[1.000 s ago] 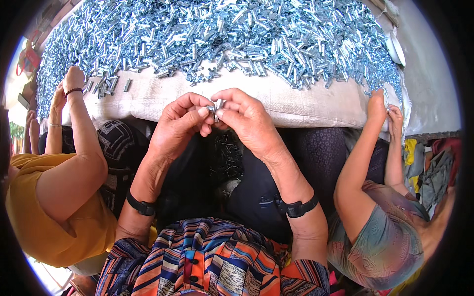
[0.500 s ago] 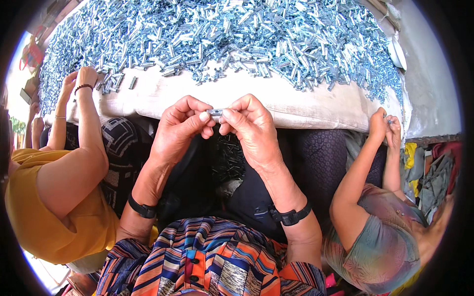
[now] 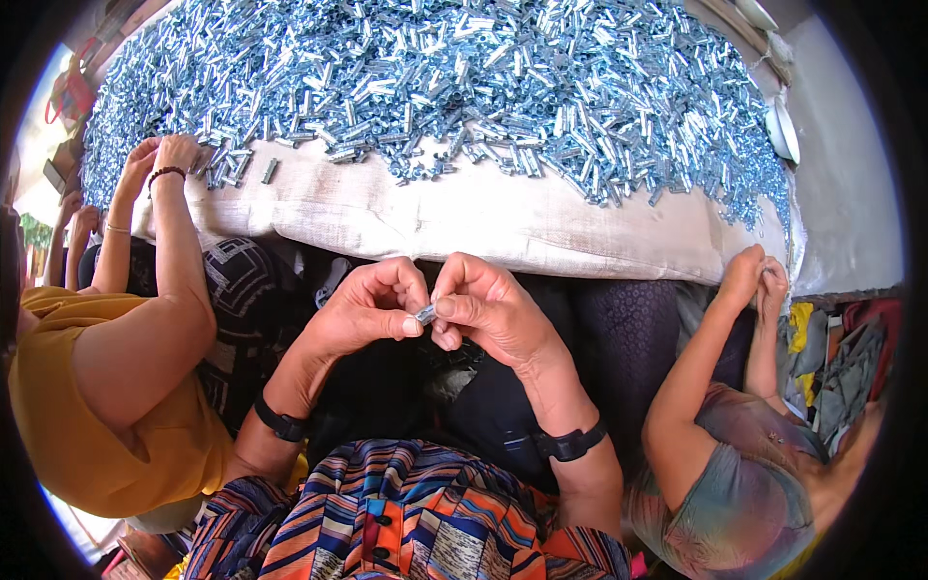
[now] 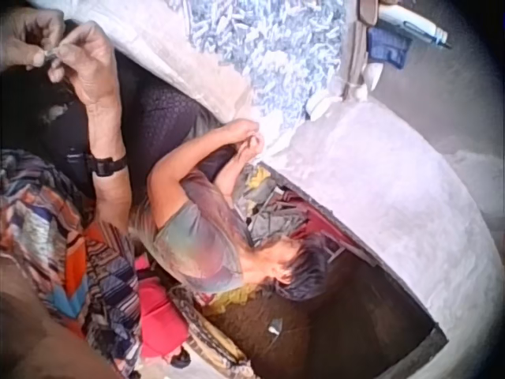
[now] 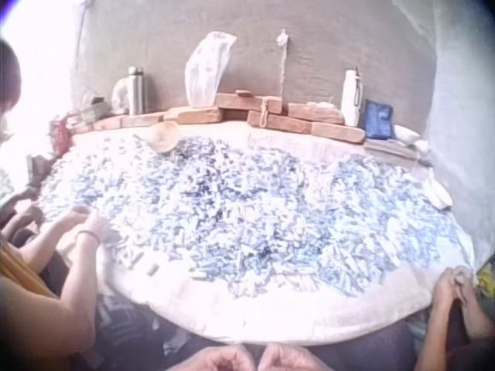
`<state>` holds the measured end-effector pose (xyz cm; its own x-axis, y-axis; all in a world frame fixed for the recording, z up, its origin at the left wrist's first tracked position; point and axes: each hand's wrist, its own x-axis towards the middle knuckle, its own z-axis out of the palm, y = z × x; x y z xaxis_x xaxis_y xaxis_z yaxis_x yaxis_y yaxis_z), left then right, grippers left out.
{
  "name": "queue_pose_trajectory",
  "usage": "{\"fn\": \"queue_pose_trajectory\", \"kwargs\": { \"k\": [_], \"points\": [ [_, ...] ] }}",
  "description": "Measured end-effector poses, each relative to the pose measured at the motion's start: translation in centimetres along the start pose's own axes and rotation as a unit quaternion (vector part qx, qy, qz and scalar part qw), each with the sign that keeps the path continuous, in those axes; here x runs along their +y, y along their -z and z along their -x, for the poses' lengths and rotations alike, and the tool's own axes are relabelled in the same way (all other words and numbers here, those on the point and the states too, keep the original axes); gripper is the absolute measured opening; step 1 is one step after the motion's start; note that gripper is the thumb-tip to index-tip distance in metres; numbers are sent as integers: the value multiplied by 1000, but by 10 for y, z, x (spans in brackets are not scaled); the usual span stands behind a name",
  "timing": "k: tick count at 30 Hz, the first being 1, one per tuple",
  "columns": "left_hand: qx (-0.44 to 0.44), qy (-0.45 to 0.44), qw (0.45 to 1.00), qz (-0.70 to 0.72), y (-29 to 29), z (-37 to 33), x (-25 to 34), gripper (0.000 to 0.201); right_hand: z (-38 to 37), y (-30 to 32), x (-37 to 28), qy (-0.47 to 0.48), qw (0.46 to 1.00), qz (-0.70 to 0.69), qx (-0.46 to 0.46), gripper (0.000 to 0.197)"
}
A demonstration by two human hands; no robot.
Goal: Manually assembling small metal sleeves and pins from a large industrial pile.
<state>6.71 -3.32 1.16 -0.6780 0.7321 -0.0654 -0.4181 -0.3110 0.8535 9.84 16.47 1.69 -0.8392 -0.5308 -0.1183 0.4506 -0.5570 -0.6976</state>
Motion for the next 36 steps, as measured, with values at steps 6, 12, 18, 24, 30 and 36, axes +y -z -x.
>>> {"fn": "queue_pose_trajectory", "kwargs": {
  "k": [6, 12, 18, 24, 30, 36],
  "points": [
    [186, -63, 953, -231, 39, -3, 24, 9, 1, 6, -26, -3, 935, 333, 119, 14],
    [322, -179, 716, -593, 71, -48, 19, 14, -61, 29, -51, 121, 799, 530, 257, 13],
    [336, -124, 631, -689, 62, -70, 17, 13, -124, 41, -69, 178, 596, 726, 294, 24],
    [315, -137, 628, -698, 65, -74, 16, 13, -154, 44, -72, 141, 463, 823, 297, 20],
    [308, -179, 649, -672, 67, -77, 16, 16, -147, 46, -75, 156, 456, 812, 329, 14],
    [268, -102, 933, -215, 57, -58, 28, 12, -79, 29, -67, 164, 765, 532, 323, 11]
  ]
}}
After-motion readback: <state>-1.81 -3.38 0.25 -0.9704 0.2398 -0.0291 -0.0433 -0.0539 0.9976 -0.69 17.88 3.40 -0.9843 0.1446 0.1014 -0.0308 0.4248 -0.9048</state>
